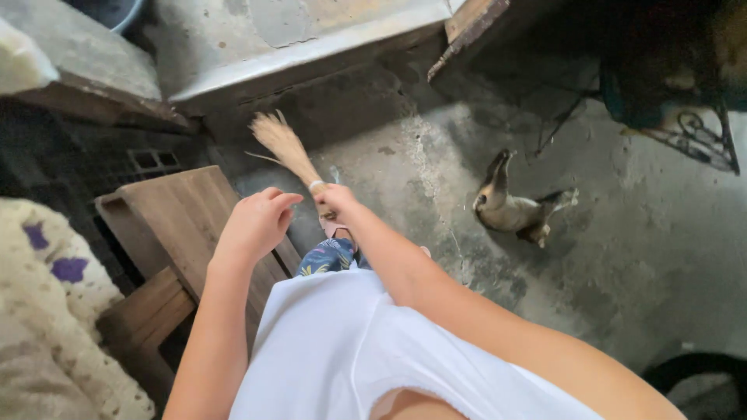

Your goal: Sweep up leaves and debris into a pile using a handheld broom.

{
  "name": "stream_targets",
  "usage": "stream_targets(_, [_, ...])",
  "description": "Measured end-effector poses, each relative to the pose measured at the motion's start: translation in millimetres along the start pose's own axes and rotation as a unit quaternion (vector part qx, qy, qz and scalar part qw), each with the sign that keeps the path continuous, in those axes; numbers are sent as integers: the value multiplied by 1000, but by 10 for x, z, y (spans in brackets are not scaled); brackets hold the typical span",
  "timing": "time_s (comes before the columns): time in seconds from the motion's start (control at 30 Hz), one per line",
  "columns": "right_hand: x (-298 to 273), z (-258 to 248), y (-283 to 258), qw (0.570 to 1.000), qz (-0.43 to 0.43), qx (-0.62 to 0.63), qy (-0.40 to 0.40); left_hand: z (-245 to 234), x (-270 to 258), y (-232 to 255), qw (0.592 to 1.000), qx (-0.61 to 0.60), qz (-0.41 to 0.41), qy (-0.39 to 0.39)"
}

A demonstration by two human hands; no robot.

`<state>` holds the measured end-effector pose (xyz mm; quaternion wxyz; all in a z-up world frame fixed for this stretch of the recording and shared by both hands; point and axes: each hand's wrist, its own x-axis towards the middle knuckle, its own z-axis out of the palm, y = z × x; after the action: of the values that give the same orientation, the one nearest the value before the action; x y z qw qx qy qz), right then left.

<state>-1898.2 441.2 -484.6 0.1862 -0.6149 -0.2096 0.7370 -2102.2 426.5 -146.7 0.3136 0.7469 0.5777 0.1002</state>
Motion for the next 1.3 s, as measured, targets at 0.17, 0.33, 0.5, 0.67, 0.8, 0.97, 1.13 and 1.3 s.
stream_targets(0.17, [-266,-2049,229,961,108,140,213,93,187,-45,999,14,28,-29])
stream_targets(0.33, [-1206,-2726,-253,925,89,158,334,112,557,206,995,15,79,-51])
stream_targets(0.5, [-1699,-2083,-357,933,-41,192,302,233,1027,677,988,50,122,-82])
stream_targets(0.67, [-1348,-1789,-60,974,6,186,131,364,1374,1205,982,65,151,-92])
stream_targets(0.8, [-1060,-2818,83,975,71,172,120,537,1556,1510,981,55,166,-87])
stream_targets(0.97, [-1020,-4583,156,926,126,213,284,780,1773,1764,982,55,133,-120])
stream_targets(1.13, [-1421,-4455,-1084,901,27,211,379,1024,2023,2164,980,64,124,-144])
stream_targets(1.3, [-1063,-4507,-1514,929,-56,236,281,1158,2224,2616,979,60,132,-141])
